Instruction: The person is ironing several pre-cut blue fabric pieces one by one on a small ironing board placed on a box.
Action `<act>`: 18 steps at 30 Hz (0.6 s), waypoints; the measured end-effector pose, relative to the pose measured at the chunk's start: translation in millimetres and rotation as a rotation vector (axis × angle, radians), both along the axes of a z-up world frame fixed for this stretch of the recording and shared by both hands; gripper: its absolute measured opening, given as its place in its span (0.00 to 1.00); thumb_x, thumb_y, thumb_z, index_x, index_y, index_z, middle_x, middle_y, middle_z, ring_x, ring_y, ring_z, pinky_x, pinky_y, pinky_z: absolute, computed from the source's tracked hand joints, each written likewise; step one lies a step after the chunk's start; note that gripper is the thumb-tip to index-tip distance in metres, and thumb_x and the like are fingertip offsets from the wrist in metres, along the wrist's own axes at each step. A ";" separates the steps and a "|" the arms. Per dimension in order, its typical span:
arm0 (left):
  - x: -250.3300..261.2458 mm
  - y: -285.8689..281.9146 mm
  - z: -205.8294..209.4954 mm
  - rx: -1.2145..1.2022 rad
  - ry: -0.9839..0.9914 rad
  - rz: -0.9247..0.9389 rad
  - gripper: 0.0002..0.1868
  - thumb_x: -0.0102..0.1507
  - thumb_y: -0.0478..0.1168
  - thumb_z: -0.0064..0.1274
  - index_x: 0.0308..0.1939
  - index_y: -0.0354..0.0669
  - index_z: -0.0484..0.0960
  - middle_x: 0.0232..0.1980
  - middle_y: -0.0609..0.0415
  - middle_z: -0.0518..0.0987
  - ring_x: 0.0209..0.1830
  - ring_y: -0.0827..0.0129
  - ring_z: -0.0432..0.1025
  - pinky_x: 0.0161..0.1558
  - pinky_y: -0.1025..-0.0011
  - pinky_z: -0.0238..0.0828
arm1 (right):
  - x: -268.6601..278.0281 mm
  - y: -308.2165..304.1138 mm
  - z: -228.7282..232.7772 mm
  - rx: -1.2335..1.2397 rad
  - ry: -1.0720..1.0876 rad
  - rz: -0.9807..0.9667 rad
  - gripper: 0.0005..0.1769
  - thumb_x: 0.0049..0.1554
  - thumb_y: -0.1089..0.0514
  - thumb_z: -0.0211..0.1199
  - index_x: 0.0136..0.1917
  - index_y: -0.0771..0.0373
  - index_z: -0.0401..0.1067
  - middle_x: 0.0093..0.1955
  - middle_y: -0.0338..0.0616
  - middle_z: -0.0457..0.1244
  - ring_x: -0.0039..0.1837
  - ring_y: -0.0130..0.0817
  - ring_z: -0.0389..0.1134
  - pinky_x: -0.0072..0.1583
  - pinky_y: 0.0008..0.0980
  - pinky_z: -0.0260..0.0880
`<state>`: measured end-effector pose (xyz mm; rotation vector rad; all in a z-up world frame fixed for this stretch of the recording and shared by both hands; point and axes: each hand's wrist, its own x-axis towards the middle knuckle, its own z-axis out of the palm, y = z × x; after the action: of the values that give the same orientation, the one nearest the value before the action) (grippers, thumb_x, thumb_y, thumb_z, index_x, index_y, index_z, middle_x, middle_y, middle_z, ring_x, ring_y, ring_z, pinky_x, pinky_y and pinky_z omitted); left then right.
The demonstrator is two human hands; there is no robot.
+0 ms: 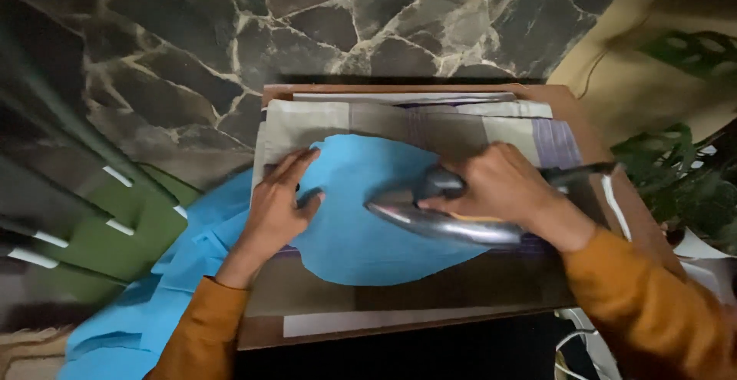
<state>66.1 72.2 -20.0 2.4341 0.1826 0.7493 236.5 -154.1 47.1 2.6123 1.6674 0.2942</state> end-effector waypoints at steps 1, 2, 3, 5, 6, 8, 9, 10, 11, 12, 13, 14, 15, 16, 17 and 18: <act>-0.9 -0.6 0.4 -0.003 0.002 0.000 0.29 0.53 0.36 0.51 0.59 0.47 0.66 0.57 0.47 0.68 0.50 0.53 0.67 0.44 0.58 0.67 | 7.1 9.5 -5.4 -0.003 0.002 0.000 0.31 0.33 0.27 0.61 0.38 0.53 0.75 0.27 0.48 0.65 0.32 0.46 0.68 0.40 0.41 0.68; -1.2 -1.2 1.3 -0.011 -0.004 0.003 0.28 0.53 0.36 0.51 0.59 0.45 0.66 0.56 0.46 0.68 0.50 0.51 0.67 0.45 0.57 0.67 | 14.3 18.7 -10.8 0.016 -0.014 -0.012 0.31 0.35 0.26 0.60 0.33 0.56 0.74 0.25 0.48 0.64 0.32 0.47 0.68 0.39 0.41 0.67; -1.7 -2.1 2.5 -0.019 -0.011 0.006 0.28 0.54 0.35 0.51 0.59 0.43 0.66 0.56 0.44 0.69 0.50 0.50 0.67 0.45 0.56 0.67 | 21.5 27.4 -16.0 0.036 -0.031 -0.025 0.33 0.37 0.25 0.58 0.28 0.59 0.73 0.23 0.49 0.63 0.32 0.48 0.67 0.38 0.41 0.67; -2.1 -3.2 3.8 -0.046 -0.014 0.018 0.27 0.53 0.34 0.52 0.57 0.41 0.67 0.55 0.43 0.69 0.46 0.49 0.68 0.42 0.56 0.69 | 28.3 58.1 -11.9 0.062 -0.019 -0.016 0.34 0.39 0.26 0.57 0.32 0.60 0.73 0.26 0.52 0.63 0.33 0.51 0.67 0.39 0.45 0.67; -3.1 -3.8 4.8 -0.071 -0.017 0.031 0.27 0.53 0.33 0.53 0.56 0.39 0.67 0.54 0.41 0.69 0.42 0.48 0.70 0.39 0.57 0.70 | 31.1 73.4 -10.3 0.089 -0.005 -0.007 0.34 0.41 0.27 0.56 0.36 0.62 0.72 0.29 0.55 0.64 0.35 0.54 0.67 0.39 0.49 0.67; -1.3 0.9 -5.0 -0.058 -0.011 0.047 0.27 0.53 0.34 0.53 0.56 0.39 0.67 0.54 0.43 0.69 0.41 0.51 0.70 0.37 0.58 0.71 | 35.2 103.7 -4.8 0.134 0.010 0.000 0.35 0.41 0.27 0.56 0.34 0.62 0.72 0.28 0.54 0.64 0.35 0.53 0.67 0.38 0.48 0.67; -1.0 2.9 -9.4 -0.047 -0.008 0.061 0.27 0.53 0.35 0.53 0.56 0.39 0.67 0.54 0.44 0.69 0.39 0.54 0.71 0.36 0.60 0.72 | 36.6 118.4 -1.5 0.177 0.023 0.006 0.35 0.40 0.26 0.56 0.32 0.62 0.72 0.28 0.52 0.64 0.34 0.52 0.67 0.36 0.46 0.67; -1.4 2.1 -8.1 -0.039 -0.009 0.061 0.27 0.53 0.35 0.53 0.56 0.39 0.67 0.54 0.44 0.69 0.39 0.54 0.71 0.36 0.60 0.72 | 38.2 122.0 -2.5 0.185 0.022 0.006 0.35 0.40 0.26 0.56 0.32 0.62 0.72 0.28 0.52 0.64 0.34 0.52 0.67 0.36 0.46 0.67; -2.1 1.3 -6.7 -0.068 -0.010 0.083 0.27 0.52 0.35 0.54 0.55 0.37 0.68 0.53 0.42 0.69 0.38 0.53 0.71 0.33 0.61 0.72 | 39.5 125.5 -3.3 0.204 0.063 0.025 0.31 0.43 0.30 0.58 0.33 0.62 0.73 0.27 0.51 0.63 0.33 0.50 0.67 0.35 0.46 0.67; -2.9 0.1 -5.8 -0.097 -0.011 0.104 0.26 0.52 0.35 0.55 0.54 0.35 0.69 0.52 0.41 0.69 0.37 0.52 0.71 0.31 0.62 0.72 | 40.7 128.6 -4.3 0.222 0.102 0.045 0.27 0.45 0.34 0.59 0.35 0.61 0.73 0.26 0.50 0.63 0.31 0.48 0.66 0.35 0.46 0.67; -6.1 -2.6 -1.9 -0.091 -0.012 0.104 0.26 0.52 0.35 0.55 0.54 0.35 0.69 0.52 0.41 0.69 0.37 0.52 0.71 0.31 0.62 0.72 | 40.9 126.7 -7.3 0.228 0.102 0.046 0.27 0.45 0.34 0.59 0.35 0.61 0.73 0.26 0.50 0.63 0.31 0.48 0.66 0.35 0.46 0.67; -8.5 -5.4 1.6 -0.092 0.004 0.126 0.26 0.52 0.34 0.54 0.54 0.33 0.69 0.52 0.39 0.69 0.37 0.51 0.71 0.32 0.59 0.72 | 41.9 124.9 -9.9 0.201 0.116 0.046 0.31 0.42 0.31 0.58 0.34 0.63 0.73 0.27 0.51 0.63 0.32 0.49 0.67 0.34 0.46 0.67; -11.0 -7.5 4.8 -0.093 0.020 0.149 0.26 0.52 0.33 0.54 0.53 0.32 0.68 0.52 0.37 0.68 0.38 0.50 0.71 0.34 0.55 0.71 | 42.7 123.8 -12.7 0.173 0.130 0.046 0.35 0.40 0.27 0.57 0.34 0.64 0.72 0.28 0.52 0.64 0.33 0.50 0.67 0.33 0.46 0.67; -14.2 -11.5 7.4 -0.096 0.013 0.152 0.26 0.52 0.33 0.54 0.53 0.32 0.68 0.52 0.37 0.68 0.38 0.50 0.71 0.34 0.55 0.71 | 33.0 113.3 -8.0 0.171 0.124 0.050 0.35 0.40 0.27 0.57 0.34 0.64 0.72 0.28 0.52 0.64 0.33 0.50 0.67 0.33 0.46 0.67; -17.3 -14.9 9.8 -0.067 0.044 0.192 0.27 0.51 0.34 0.54 0.54 0.34 0.68 0.52 0.40 0.67 0.39 0.50 0.71 0.36 0.56 0.72 | 23.5 103.3 -3.6 0.123 0.152 0.060 0.35 0.40 0.28 0.57 0.34 0.65 0.72 0.30 0.56 0.64 0.36 0.55 0.66 0.37 0.51 0.67; -21.3 -18.8 11.2 -0.042 0.081 0.234 0.28 0.51 0.35 0.55 0.55 0.37 0.67 0.53 0.44 0.66 0.40 0.50 0.71 0.38 0.57 0.73 | 13.4 93.2 -0.9 0.071 0.185 0.069 0.35 0.40 0.29 0.57 0.33 0.66 0.71 0.32 0.60 0.63 0.40 0.60 0.66 0.40 0.55 0.67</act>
<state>44.8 53.4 -8.7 2.4301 0.5165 0.7385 249.9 -60.9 46.1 2.7109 1.8386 0.1180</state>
